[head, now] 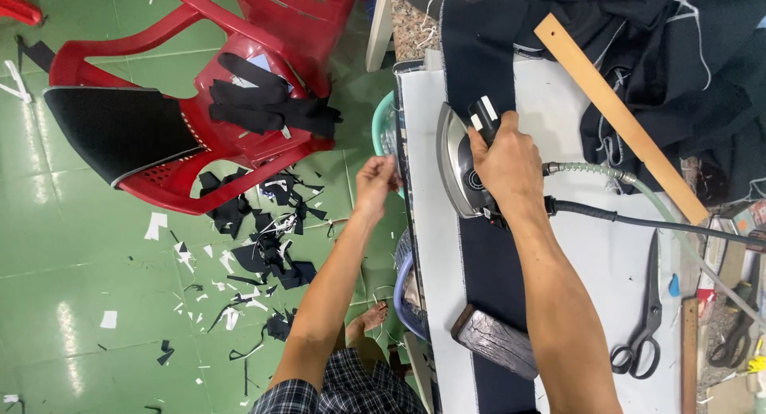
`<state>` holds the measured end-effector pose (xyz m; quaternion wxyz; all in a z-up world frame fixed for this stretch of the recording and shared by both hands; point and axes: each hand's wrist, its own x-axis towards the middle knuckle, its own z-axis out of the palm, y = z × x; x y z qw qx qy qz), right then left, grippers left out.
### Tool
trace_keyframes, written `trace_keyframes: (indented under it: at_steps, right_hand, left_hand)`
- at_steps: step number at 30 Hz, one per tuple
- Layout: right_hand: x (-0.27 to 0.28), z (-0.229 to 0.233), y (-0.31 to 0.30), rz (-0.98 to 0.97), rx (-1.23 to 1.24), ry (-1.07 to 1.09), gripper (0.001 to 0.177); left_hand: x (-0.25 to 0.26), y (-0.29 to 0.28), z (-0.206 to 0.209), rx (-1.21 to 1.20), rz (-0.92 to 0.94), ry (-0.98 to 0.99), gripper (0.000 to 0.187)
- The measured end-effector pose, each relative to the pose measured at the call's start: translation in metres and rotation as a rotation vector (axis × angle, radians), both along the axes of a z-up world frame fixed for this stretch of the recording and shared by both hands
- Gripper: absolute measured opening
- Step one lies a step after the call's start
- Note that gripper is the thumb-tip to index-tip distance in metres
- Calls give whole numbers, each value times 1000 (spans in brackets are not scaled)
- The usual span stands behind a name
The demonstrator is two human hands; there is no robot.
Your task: The person irons a long strip of black fabric on a white table, then uses shears to trim the edges and cut the fabric into smaller pieces. The person repeatedly irons and cuts the fabric, handling the pieces by hand.
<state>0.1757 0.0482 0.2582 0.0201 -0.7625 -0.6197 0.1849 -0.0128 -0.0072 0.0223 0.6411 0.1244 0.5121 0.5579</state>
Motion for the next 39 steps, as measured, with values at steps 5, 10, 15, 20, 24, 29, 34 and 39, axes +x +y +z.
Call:
trace_keyframes:
  at_steps: [5, 10, 15, 20, 24, 29, 34, 39]
  right_hand:
    - [-1, 0, 14, 7, 19, -15, 47]
    - [-4, 1, 21, 17, 46, -9, 46]
    - [-2, 3, 22, 55, 78, 61, 47]
    - [-9, 15, 9, -45, -4, 166, 51]
    - [-15, 23, -22, -111, -74, 178, 49]
    - [-4, 0, -66, -82, -30, 159, 46]
    - [5, -16, -108, -45, 4, 175, 41]
    - [3, -11, -147, -23, 25, 163, 44]
  left_hand:
    - [-25, -28, -20, -9, -23, 243, 30]
    - [-36, -73, 27, 62, -197, 621, 42]
    - [10, -136, 50, 713, -70, 1214, 10]
    - [68, -204, 106, 1130, -468, 874, 20]
    - [89, -226, 164, 1503, -705, 1381, 44]
    - [119, -246, 143, 1457, -864, 1317, 69]
    - [116, -242, 143, 1522, -938, 1238, 67]
    - [111, -256, 146, 1443, -1508, 1196, 65]
